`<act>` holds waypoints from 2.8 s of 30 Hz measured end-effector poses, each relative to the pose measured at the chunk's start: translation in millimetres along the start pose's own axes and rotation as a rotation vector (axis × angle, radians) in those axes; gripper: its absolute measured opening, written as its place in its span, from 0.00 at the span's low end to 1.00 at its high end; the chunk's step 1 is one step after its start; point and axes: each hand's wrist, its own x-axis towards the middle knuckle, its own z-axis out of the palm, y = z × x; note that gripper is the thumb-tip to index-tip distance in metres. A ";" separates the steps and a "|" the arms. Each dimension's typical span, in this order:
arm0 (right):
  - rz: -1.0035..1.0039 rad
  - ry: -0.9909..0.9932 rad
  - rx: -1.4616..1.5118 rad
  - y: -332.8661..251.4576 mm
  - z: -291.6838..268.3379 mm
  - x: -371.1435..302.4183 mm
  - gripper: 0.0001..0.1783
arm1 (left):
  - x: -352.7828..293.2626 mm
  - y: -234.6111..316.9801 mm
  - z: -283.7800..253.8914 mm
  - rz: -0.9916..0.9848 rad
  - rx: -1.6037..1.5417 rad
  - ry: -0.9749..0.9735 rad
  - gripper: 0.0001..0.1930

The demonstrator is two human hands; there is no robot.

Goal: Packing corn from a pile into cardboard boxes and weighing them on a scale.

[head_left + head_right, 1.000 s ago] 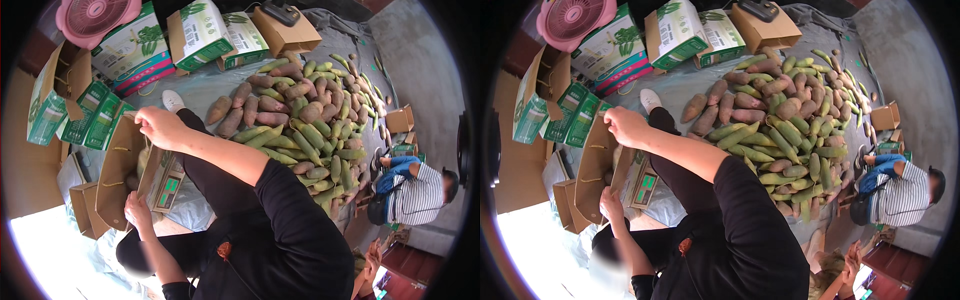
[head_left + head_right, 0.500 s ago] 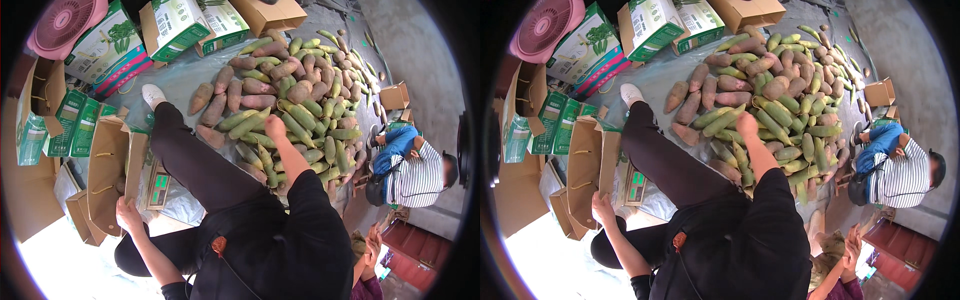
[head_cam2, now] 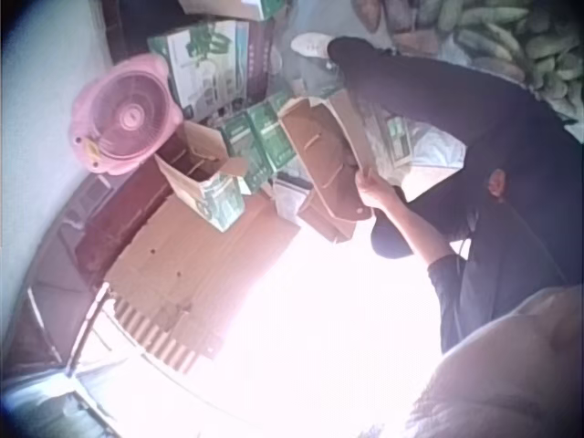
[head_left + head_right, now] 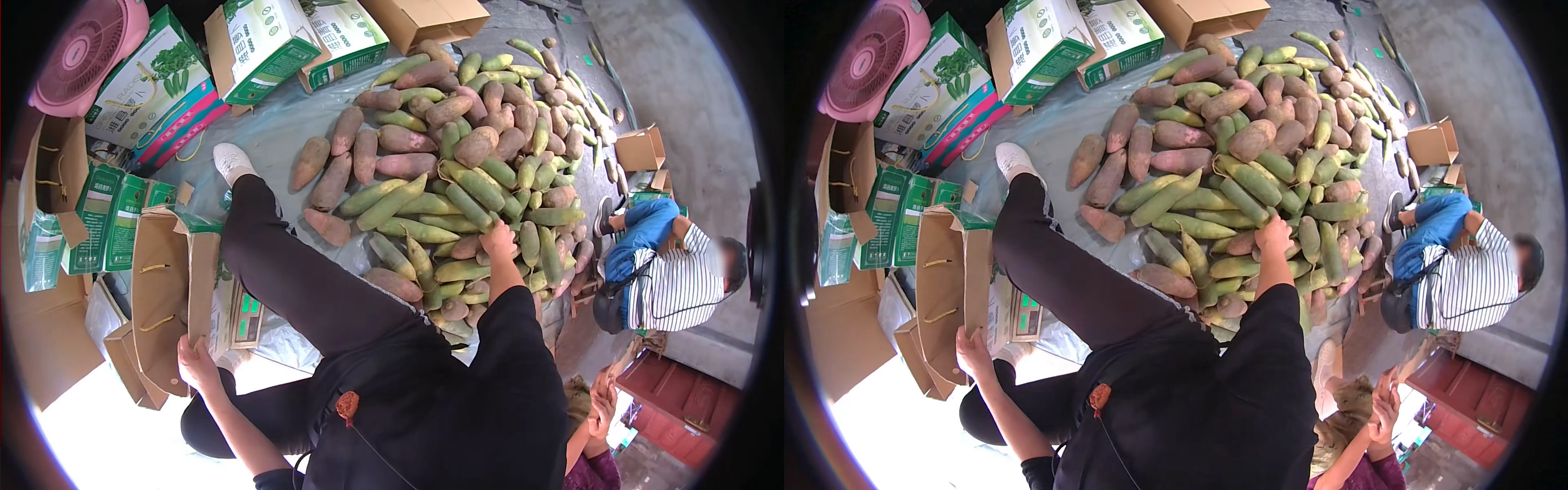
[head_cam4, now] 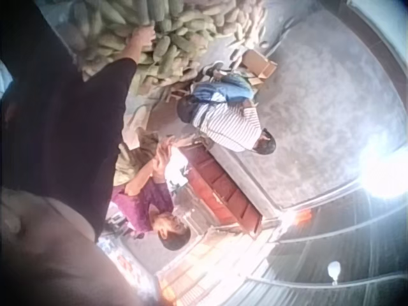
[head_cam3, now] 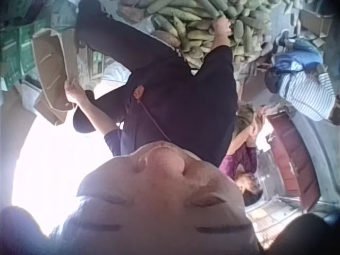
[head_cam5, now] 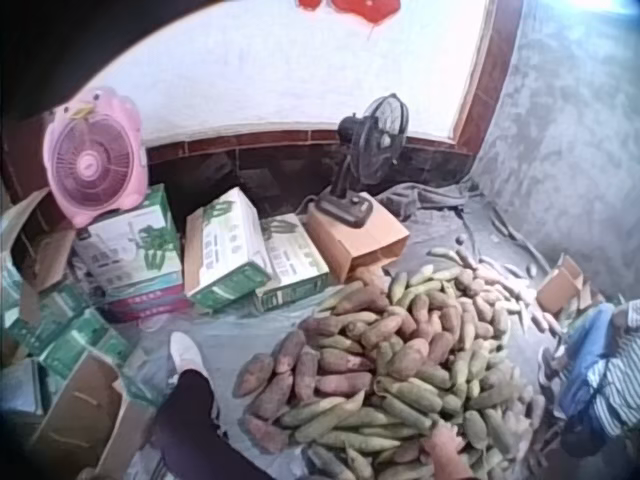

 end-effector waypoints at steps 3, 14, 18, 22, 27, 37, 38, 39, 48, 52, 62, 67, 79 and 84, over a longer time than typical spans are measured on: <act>0.001 -0.016 -0.093 -7.4 -5.5 -6.4 0.39 | 2.2 1.8 -1.1 0.011 0.003 -0.035 0.08; -0.106 0.090 -0.095 -24.0 -1.9 -20.4 0.29 | -0.8 19.3 -16.3 -0.124 0.106 -0.084 0.08; -0.284 -0.110 0.284 4.4 17.0 9.3 0.27 | 5.8 29.2 -15.6 -0.096 0.098 -0.077 0.08; -0.069 -0.505 0.788 -37.4 16.4 -8.4 0.26 | 0.5 19.1 -19.2 -0.067 0.149 -0.054 0.09; -0.425 -0.568 0.796 -107.9 -20.0 -65.0 0.22 | -2.0 12.1 -14.8 -0.059 0.122 -0.068 0.10; -1.737 -0.055 0.473 -300.7 -160.4 -265.8 0.30 | -4.3 9.9 -21.1 -0.070 0.137 -0.054 0.10; -1.865 0.050 0.522 -313.0 -165.4 -288.8 0.30 | -2.8 11.1 -17.8 -0.074 0.129 -0.066 0.10; -1.901 0.013 0.531 -327.7 -162.9 -309.9 0.30 | -2.2 13.9 -19.5 -0.057 0.134 -0.053 0.10; -2.086 -0.011 0.332 -361.1 -81.7 -425.8 0.28 | 1.2 16.7 -3.6 0.019 0.073 -0.062 0.09; -1.965 -0.065 0.619 -344.7 -94.7 -380.5 0.26 | -3.3 12.0 -8.5 -0.034 0.098 -0.068 0.08; -0.946 0.003 0.527 -213.1 3.9 -63.7 0.12 | -2.8 6.2 -8.2 0.026 0.052 -0.003 0.09; -0.386 0.001 0.527 -115.6 77.8 57.0 0.10 | -0.1 5.7 2.4 0.033 0.022 -0.012 0.08; 0.019 -0.292 1.188 -169.3 54.4 38.6 0.30 | -5.5 -7.5 4.5 0.067 0.088 0.064 0.08; 0.079 -0.266 1.217 -181.1 70.7 68.6 0.20 | -2.6 -3.9 5.4 0.059 0.100 0.011 0.09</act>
